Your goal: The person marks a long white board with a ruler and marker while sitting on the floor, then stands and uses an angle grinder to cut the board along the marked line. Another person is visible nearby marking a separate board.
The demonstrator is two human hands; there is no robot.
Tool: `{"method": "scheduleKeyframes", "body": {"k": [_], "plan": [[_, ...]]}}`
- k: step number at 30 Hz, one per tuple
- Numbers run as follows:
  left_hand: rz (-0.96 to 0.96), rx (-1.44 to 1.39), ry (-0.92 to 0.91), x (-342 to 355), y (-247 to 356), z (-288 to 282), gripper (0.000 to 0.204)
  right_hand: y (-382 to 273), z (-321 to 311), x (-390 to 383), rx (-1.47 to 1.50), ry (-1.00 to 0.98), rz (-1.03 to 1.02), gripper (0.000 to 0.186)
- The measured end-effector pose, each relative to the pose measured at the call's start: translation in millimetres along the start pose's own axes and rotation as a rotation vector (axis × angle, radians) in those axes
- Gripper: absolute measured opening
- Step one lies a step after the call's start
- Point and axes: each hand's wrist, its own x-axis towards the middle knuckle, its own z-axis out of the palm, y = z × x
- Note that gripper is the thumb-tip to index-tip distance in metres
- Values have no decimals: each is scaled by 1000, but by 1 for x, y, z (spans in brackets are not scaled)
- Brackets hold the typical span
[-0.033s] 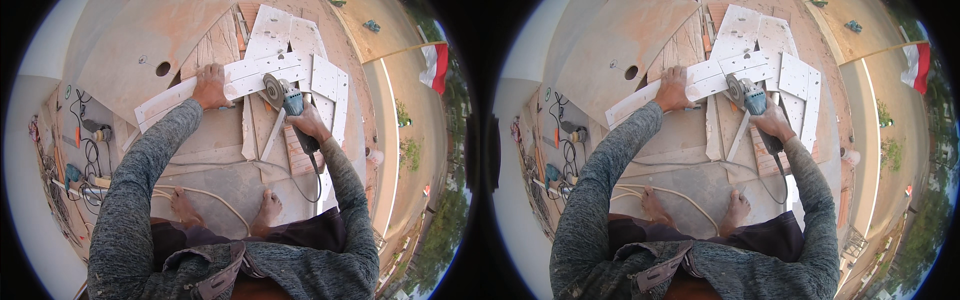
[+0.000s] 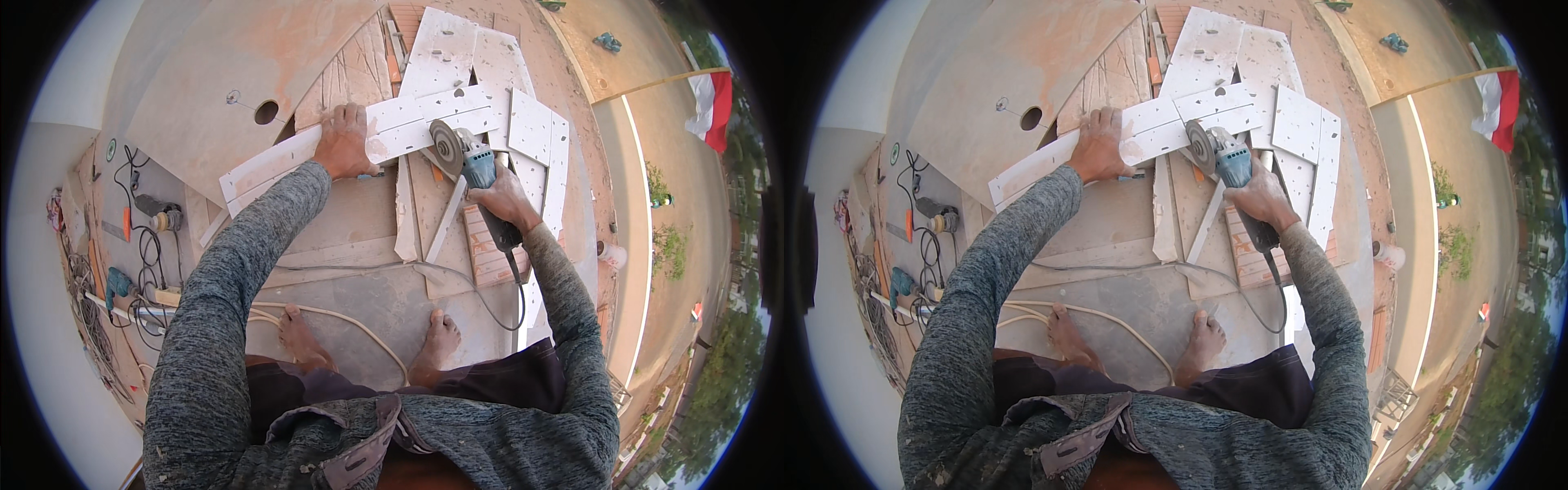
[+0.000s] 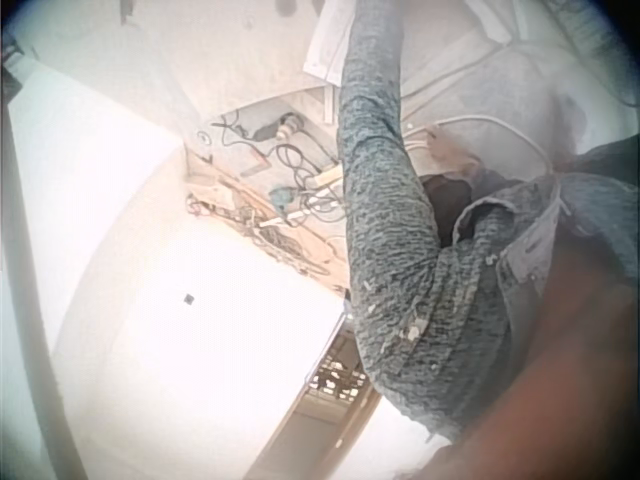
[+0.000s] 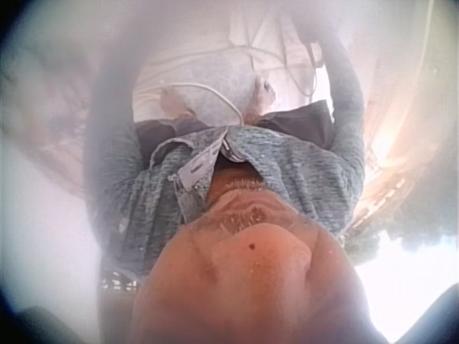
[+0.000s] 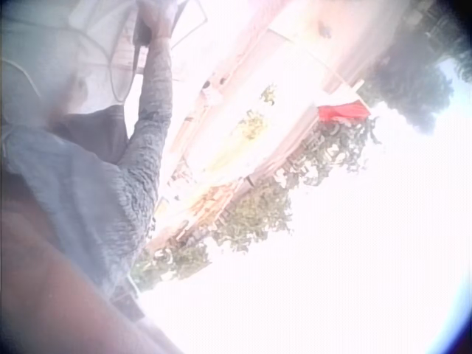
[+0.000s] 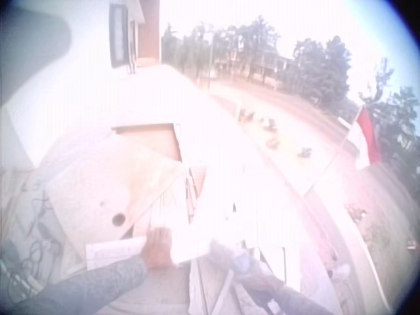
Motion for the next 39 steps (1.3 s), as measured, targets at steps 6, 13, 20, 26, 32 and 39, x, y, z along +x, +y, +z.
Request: {"method": "scheduleKeyframes", "body": {"k": [6, 13, 20, 26, 32, 39], "plan": [[-1, -26, -1, 1, 2, 0, 121, -3, -3, 4, 19, -2, -43, 75], [4, -40, -15, 3, 3, -3, 122, -4, -4, 11, -1, 10, -51, 81], [-9, -29, -32, 4, 3, -1, 122, -19, -12, 15, 68, -59, -8, 75], [-2, -51, 7, 2, 7, -5, 122, -14, -8, 24, 54, -59, 3, 76], [-16, -40, -15, 1, 7, -7, 122, -31, -16, 22, 39, -89, 10, 79], [-23, -47, -56, 1, 10, -13, 122, -35, -17, 29, 0, -55, -8, 77]]}}
